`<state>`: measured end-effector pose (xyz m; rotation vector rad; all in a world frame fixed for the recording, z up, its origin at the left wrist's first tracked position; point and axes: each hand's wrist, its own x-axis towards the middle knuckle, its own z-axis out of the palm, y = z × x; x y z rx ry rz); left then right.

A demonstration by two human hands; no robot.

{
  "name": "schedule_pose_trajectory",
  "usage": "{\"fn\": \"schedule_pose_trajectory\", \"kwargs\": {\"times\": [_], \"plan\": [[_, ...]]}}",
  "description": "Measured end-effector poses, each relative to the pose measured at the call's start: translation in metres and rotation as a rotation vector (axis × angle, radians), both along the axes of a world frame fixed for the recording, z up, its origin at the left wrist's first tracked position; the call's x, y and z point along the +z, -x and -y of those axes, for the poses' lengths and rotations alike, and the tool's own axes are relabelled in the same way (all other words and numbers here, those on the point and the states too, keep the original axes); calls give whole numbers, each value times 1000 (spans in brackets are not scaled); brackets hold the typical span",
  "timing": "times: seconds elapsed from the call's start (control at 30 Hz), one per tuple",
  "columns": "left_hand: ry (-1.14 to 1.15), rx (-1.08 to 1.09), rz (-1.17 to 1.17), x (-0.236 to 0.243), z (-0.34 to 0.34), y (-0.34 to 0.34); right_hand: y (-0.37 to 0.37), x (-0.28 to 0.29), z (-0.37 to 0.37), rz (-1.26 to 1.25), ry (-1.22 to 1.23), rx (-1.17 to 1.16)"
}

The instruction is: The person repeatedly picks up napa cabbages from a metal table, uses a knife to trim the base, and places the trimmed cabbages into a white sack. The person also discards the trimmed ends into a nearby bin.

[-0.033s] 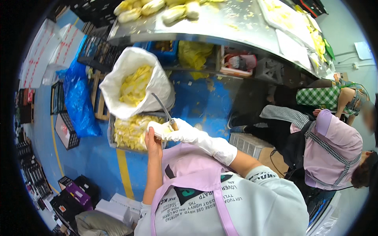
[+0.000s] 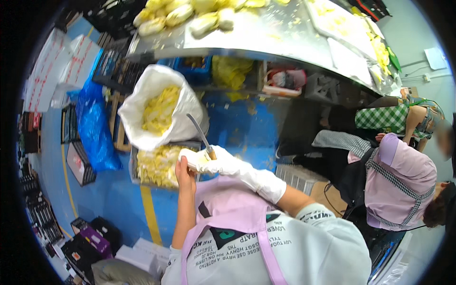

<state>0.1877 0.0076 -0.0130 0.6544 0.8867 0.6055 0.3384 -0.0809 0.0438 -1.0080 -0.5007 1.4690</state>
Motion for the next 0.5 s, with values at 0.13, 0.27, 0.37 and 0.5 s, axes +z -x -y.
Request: {"fn": "schedule_pose_trajectory", "kwargs": {"times": [0.13, 0.27, 0.37, 0.5], "plan": [[-36, -163, 40, 5, -11, -59, -72, 24, 26, -33, 143, -137], [-234, -216, -275, -13, -48, -90, -126, -7, 24, -5, 116, -406], [-301, -218, -305, -13, -68, -119, -178, 16, 24, -2, 151, -559], [-300, -298, -251, -19, -99, -173, -247, 30, 21, 124, 241, -723]]}}
